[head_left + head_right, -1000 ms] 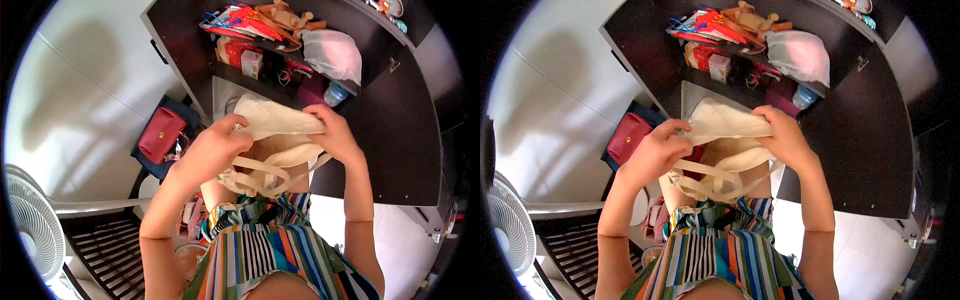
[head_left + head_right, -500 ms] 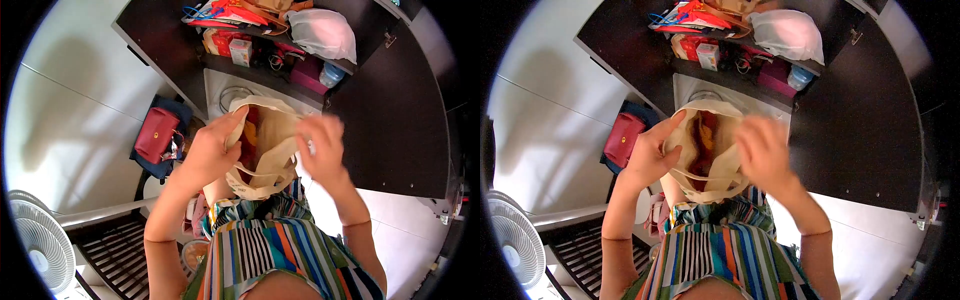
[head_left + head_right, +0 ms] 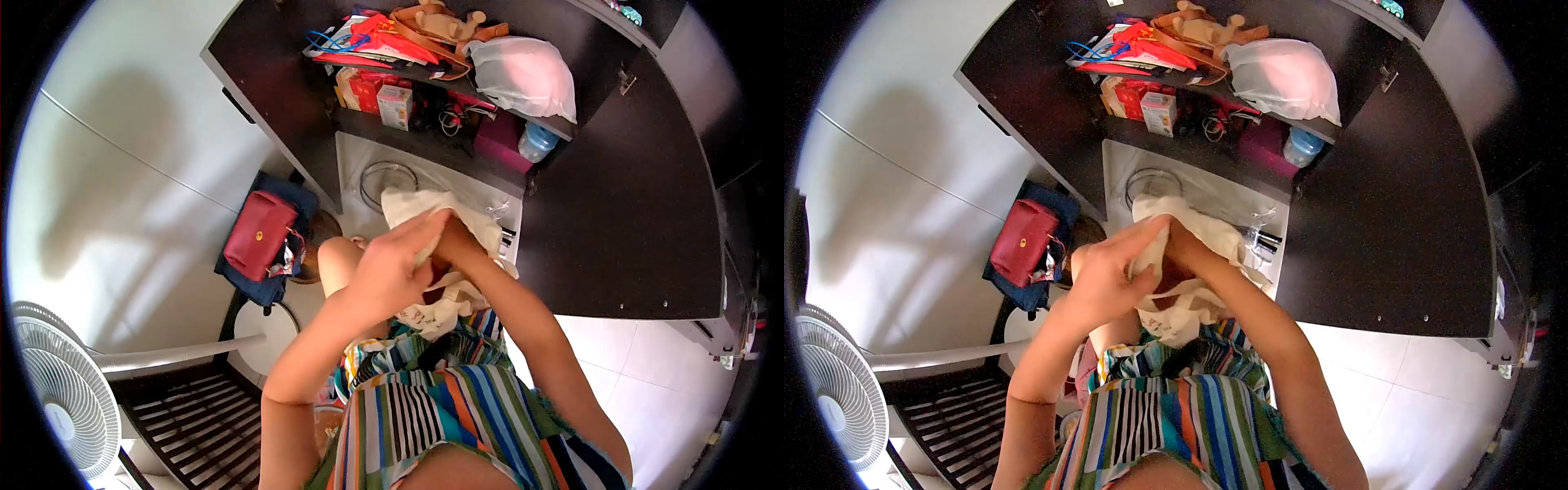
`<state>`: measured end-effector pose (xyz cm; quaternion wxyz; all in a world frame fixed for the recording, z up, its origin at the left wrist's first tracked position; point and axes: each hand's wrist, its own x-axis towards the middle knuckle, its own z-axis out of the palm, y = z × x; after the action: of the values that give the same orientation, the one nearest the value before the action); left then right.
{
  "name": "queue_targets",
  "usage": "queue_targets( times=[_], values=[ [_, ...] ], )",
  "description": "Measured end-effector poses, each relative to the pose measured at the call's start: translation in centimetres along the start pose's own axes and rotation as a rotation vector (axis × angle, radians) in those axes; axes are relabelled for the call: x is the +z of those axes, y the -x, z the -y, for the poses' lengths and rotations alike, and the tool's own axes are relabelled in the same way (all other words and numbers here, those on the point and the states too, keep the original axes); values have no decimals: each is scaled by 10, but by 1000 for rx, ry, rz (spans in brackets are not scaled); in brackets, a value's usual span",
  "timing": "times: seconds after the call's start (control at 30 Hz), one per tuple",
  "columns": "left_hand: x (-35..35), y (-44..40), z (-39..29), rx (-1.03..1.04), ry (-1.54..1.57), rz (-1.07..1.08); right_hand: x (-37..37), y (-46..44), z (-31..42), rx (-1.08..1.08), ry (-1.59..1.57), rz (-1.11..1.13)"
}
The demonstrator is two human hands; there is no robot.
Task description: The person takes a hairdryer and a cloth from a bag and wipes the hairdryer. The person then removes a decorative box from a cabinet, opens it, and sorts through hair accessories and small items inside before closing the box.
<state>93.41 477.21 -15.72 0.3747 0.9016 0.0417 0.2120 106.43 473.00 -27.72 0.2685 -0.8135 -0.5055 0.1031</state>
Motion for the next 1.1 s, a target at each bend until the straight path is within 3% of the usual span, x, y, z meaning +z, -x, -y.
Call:
queue_targets(
  times=[0.13, 0.23, 0.3, 0.37, 0.4, 0.5, 0.6, 0.7, 0.77, 0.83, 0.87, 0.93, 1.0, 1.07, 1.1],
  values=[
    [-22, 20, 27, -166, -43, 23, -60, 55, 29, -74, -269, 15],
    [-24, 30, 35, -260, 86, -23, -113, 72, 23, -202, -578, -182],
    [-17, 36, 44, -251, 112, -71, -132, 65, 9, 92, -1135, -398],
    [0, 46, 63, -197, 56, -140, -165, 48, 17, -7, -1527, -448],
    [7, 54, 66, -292, -34, -29, -171, 40, 16, -37, -1548, -446],
    [2, 48, 41, -409, 398, 302, -172, 15, 16, -107, -1585, -351],
    [5, 58, 66, -364, 828, -20, -162, -8, 33, -98, -1692, -262],
    [-18, 52, 68, -467, 1081, -287, -150, -28, 47, -83, -1759, -216],
    [-33, 54, 63, -511, 1077, -496, -145, -38, 54, -144, -1787, -146],
    [-51, 59, 61, -550, 1066, -571, -145, -43, 66, -147, -1756, -111],
    [-55, 64, 72, -470, 1000, -645, -145, -45, 69, -130, -1748, -95],
    [-67, 75, 91, -436, 645, -812, -145, -54, 67, -119, -1654, -70],
    [-82, 84, 96, -378, 445, -992, -131, -72, 50, -271, -1111, -237],
    [-102, 95, 94, -434, 446, -1016, -123, -84, 40, -481, -445, -466],
    [-108, 98, 93, -461, 425, -1030, -127, -80, 56, -599, -293, -554]
  ],
)
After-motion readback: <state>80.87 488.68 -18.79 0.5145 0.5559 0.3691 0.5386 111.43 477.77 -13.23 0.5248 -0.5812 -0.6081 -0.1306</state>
